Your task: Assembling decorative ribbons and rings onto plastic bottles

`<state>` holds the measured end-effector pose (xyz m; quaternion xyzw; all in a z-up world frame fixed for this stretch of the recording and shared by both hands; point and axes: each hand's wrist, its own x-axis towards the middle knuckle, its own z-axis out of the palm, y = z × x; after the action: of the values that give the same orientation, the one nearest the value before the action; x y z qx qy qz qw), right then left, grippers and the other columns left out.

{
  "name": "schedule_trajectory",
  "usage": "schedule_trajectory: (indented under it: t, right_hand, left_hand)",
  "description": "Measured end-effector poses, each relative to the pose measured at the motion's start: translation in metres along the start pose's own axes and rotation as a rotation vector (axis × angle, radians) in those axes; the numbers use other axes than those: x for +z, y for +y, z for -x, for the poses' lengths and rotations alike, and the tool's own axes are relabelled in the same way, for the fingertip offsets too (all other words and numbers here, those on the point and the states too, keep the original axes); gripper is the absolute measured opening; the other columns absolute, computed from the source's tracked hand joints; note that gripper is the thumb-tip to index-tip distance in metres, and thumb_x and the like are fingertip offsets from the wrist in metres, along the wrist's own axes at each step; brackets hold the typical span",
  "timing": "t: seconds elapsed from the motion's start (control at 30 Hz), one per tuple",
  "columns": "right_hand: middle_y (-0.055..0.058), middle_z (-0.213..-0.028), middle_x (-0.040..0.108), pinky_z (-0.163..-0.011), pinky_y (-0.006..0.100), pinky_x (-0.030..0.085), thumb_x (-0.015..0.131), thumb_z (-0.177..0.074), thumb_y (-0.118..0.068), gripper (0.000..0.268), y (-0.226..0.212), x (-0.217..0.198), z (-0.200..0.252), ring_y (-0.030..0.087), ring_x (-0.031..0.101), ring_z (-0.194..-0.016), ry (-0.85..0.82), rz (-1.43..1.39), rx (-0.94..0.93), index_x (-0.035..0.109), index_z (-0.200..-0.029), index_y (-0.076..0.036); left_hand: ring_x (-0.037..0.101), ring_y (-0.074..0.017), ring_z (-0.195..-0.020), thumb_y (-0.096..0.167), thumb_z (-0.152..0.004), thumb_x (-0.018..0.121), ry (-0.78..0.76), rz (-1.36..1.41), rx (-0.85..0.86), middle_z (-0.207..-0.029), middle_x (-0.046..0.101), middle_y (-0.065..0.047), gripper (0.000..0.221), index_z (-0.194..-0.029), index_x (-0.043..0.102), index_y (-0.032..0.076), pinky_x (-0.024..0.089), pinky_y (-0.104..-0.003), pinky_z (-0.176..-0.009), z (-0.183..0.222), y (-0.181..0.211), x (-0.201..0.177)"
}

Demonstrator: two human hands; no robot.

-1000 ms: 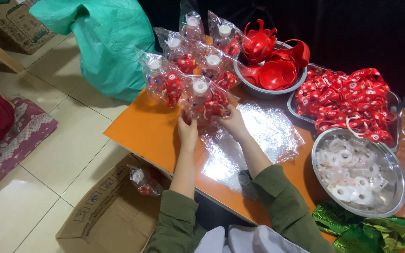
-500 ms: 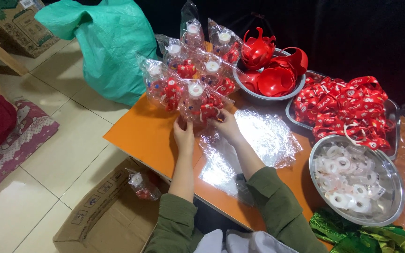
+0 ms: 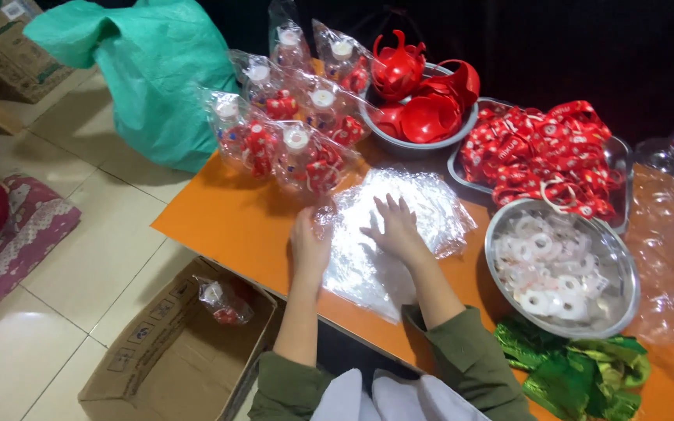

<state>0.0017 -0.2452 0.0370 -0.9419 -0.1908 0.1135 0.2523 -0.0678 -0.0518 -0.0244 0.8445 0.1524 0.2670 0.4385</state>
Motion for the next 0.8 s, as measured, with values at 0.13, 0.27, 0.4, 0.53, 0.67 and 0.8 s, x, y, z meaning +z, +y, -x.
schedule_trajectory:
  t: [0.13, 0.27, 0.4, 0.53, 0.67, 0.8]
  right_hand:
    - [0.024, -0.169, 0.018, -0.113, 0.077, -0.006, 0.070, -0.093, -0.049, 0.083, -0.001, 0.001, 0.023, 0.052, 0.002, -0.154, -0.157, 0.092, 0.065, 0.035, -0.162, -0.019]
    - [0.017, -0.171, 0.019, -0.116, 0.075, -0.007, 0.077, -0.086, -0.048, 0.087, 0.010, -0.014, 0.040, 0.048, 0.003, -0.156, -0.230, 0.099, 0.041, 0.038, -0.160, -0.027]
    - [0.008, -0.171, 0.023, -0.121, 0.069, -0.006, 0.084, -0.082, -0.032, 0.080, 0.016, -0.036, 0.056, 0.039, 0.004, -0.159, -0.322, 0.131, 0.011, 0.049, -0.155, -0.025]
    - [0.004, -0.173, 0.017, -0.120, 0.074, 0.008, 0.082, -0.084, -0.026, 0.077, 0.019, -0.044, 0.069, 0.039, 0.004, -0.159, -0.312, 0.214, -0.015, 0.049, -0.154, -0.026]
    - [0.016, -0.173, 0.002, -0.108, 0.088, 0.006, 0.084, -0.079, -0.047, 0.108, 0.014, -0.043, 0.090, 0.054, -0.003, -0.153, -0.371, 0.190, 0.087, 0.020, -0.165, -0.032]
    - [0.013, -0.173, 0.008, -0.111, 0.083, 0.003, 0.092, -0.072, -0.040, 0.110, 0.019, -0.038, 0.096, 0.051, -0.007, -0.155, -0.410, 0.157, 0.056, 0.030, -0.163, -0.031]
  left_hand:
    - [0.036, -0.0412, -0.146, 0.038, -0.099, 0.060, -0.414, -0.224, -0.076, -0.154, 0.044, -0.020, 0.061, -0.150, 0.046, 0.008, 0.020, -0.063, -0.120, 0.023, 0.085, -0.026]
    - [0.040, -0.0325, -0.143, 0.056, -0.096, 0.058, -0.475, -0.376, -0.100, -0.146, 0.053, -0.009, 0.061, -0.144, 0.053, 0.017, 0.025, -0.059, -0.118, 0.040, 0.069, -0.010]
    - [0.056, -0.0283, -0.121, 0.056, -0.095, 0.060, -0.426, -0.350, -0.184, -0.122, 0.065, -0.004, 0.053, -0.135, 0.062, 0.020, 0.047, -0.046, -0.099, 0.055, 0.091, -0.022]
    - [0.044, -0.0409, -0.138, 0.045, -0.097, 0.063, -0.351, -0.346, -0.075, -0.146, 0.050, -0.017, 0.056, -0.139, 0.058, 0.009, 0.037, -0.057, -0.112, 0.048, 0.110, -0.023]
    - [0.026, -0.0403, -0.151, 0.051, -0.100, 0.056, -0.446, -0.338, -0.068, -0.158, 0.038, -0.018, 0.063, -0.147, 0.050, 0.010, 0.011, -0.068, -0.119, 0.038, 0.104, -0.009]
    - [0.042, -0.0347, -0.144, 0.056, -0.098, 0.058, -0.438, -0.428, -0.075, -0.145, 0.055, -0.014, 0.056, -0.134, 0.061, 0.014, 0.017, -0.069, -0.119, 0.039, 0.066, 0.012]
